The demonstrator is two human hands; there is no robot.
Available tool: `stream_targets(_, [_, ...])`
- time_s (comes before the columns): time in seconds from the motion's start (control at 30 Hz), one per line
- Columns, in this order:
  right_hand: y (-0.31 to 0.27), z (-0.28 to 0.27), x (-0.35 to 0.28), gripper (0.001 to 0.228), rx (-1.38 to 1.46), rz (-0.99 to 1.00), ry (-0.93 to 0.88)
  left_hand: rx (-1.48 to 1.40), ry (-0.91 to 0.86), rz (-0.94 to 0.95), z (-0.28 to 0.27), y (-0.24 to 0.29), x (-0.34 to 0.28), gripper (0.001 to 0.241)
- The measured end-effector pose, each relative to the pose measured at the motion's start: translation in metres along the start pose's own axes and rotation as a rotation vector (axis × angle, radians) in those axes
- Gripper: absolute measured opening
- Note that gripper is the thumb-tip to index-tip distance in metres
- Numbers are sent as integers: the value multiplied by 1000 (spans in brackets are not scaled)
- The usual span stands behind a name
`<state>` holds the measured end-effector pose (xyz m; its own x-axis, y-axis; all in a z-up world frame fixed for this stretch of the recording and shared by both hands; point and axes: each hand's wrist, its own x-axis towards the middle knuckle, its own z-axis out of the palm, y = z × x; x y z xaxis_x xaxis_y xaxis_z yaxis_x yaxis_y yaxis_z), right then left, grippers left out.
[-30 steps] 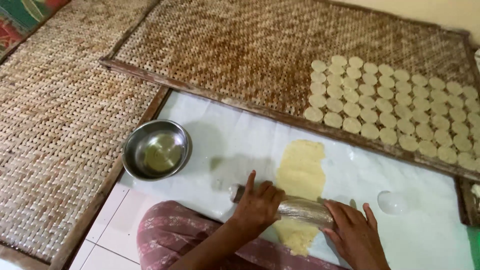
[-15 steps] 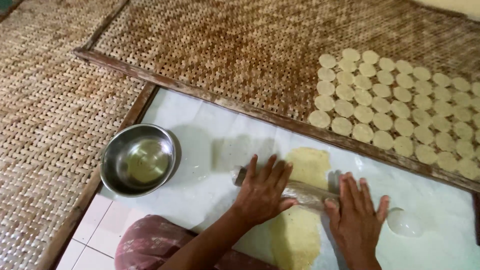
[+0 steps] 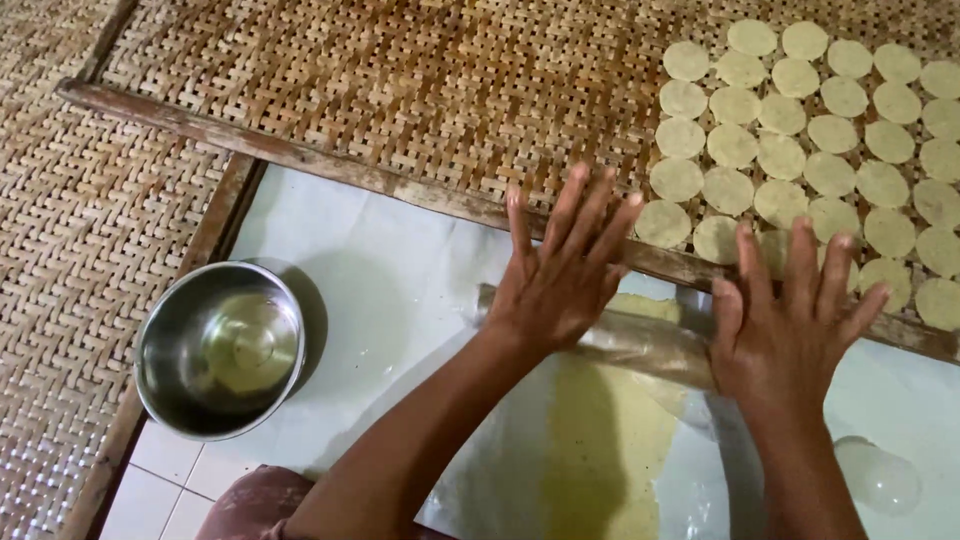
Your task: The person is rolling out dough with a rolling pin and using a circular mold to cut cracker shapes before placing them on a woven drying tray.
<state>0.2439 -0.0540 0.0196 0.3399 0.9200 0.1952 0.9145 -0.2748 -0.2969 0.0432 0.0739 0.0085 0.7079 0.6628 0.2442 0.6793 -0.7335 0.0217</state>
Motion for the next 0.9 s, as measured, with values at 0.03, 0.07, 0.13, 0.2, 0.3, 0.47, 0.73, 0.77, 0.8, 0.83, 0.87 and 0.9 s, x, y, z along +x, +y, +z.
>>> stream_targets(0.03, [4,3,5,74,0,3,-3,-2,-4,2,4,-2,6,70])
stream_targets(0.07, [8,6,11,72,-16,-59,51,4,74,16,6,-5,13,75])
stream_targets(0.13, [11,8,23,71,-31,-122,111,14,158,33,2,-8,22,82])
stream_targets(0.2, [8,8,32,82,2,-134,126,130,214,-47,-10,-7,24,69])
stream_targets(0.3, [10,11,25,71,-72,-202,161,164,228,-31,-21,-4,20,68])
stream_targets(0.47, [0,7,-23,64,-98,-108,20,44,109,-24,2,12,-34,83])
stream_targets(0.73, [0,6,-134,79,-233,-198,14,-121,45,40,-15,49,-149,74])
stream_targets(0.77, [-7,-3,-145,70,-249,-240,46,-142,74,82,-20,50,-159,64])
stream_targets(0.8, [-13,-12,-157,61,-263,-282,77,-162,101,123,-23,52,-171,66])
stream_targets(0.83, [-7,-11,-150,61,-267,-285,82,-162,107,123,-30,49,-162,66])
stream_targets(0.87, [-3,-11,-147,66,-270,-307,76,-135,185,146,-37,46,-159,58])
stream_targets(0.9, [1,-11,-144,71,-272,-329,71,-107,263,170,-44,42,-155,50])
